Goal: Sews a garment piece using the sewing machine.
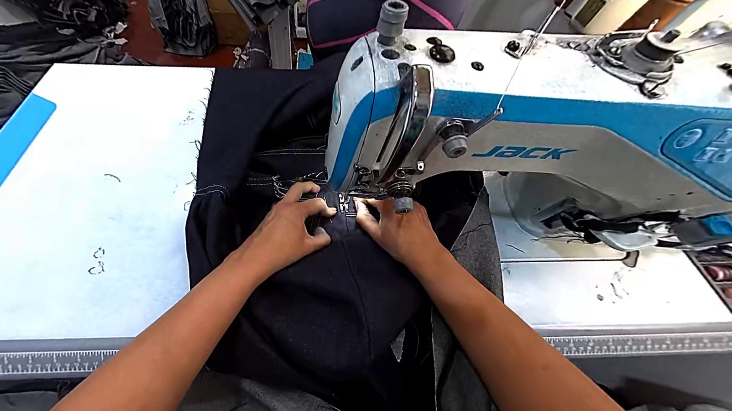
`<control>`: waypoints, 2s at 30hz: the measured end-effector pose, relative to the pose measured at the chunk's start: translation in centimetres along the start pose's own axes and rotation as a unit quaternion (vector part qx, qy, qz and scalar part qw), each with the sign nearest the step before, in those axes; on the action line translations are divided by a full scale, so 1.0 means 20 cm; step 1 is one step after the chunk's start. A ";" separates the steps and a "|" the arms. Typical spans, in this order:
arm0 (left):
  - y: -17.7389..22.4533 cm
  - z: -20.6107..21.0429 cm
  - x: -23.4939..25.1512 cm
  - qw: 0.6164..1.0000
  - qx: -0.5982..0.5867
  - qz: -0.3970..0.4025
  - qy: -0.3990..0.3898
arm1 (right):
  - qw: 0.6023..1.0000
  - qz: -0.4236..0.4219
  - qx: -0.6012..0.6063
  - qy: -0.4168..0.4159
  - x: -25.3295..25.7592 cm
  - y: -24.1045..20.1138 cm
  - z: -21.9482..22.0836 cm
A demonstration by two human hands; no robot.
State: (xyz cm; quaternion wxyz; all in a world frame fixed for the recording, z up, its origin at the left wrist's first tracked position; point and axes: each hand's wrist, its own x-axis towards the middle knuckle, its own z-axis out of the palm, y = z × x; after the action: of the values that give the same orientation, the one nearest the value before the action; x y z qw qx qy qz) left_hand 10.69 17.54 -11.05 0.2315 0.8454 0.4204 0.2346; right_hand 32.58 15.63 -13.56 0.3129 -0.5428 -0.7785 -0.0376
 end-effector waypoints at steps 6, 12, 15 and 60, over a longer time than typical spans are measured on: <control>0.22 -0.15 -0.18 0.953 0.161 -0.069 -0.247 | 0.966 0.020 -0.030 -0.258 -0.13 -0.11 -0.25; 0.37 -0.30 -0.42 0.864 0.279 -0.152 -0.389 | 0.968 -0.045 -0.044 -0.243 -0.68 -0.20 -0.58; 0.47 -0.33 -0.30 0.877 0.274 -0.136 -0.372 | 0.992 0.102 0.067 -0.016 -0.65 -0.03 -0.71; 0.17 0.12 -0.26 0.973 0.212 -0.029 -0.083 | 0.986 0.107 0.037 -0.125 -0.15 -0.17 -0.04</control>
State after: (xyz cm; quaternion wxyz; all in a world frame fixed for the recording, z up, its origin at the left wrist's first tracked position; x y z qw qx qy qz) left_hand 11.31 11.01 -11.94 0.0880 0.8794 0.4638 0.0625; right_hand 30.71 11.47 -13.48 0.2354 -0.6114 -0.7497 0.0931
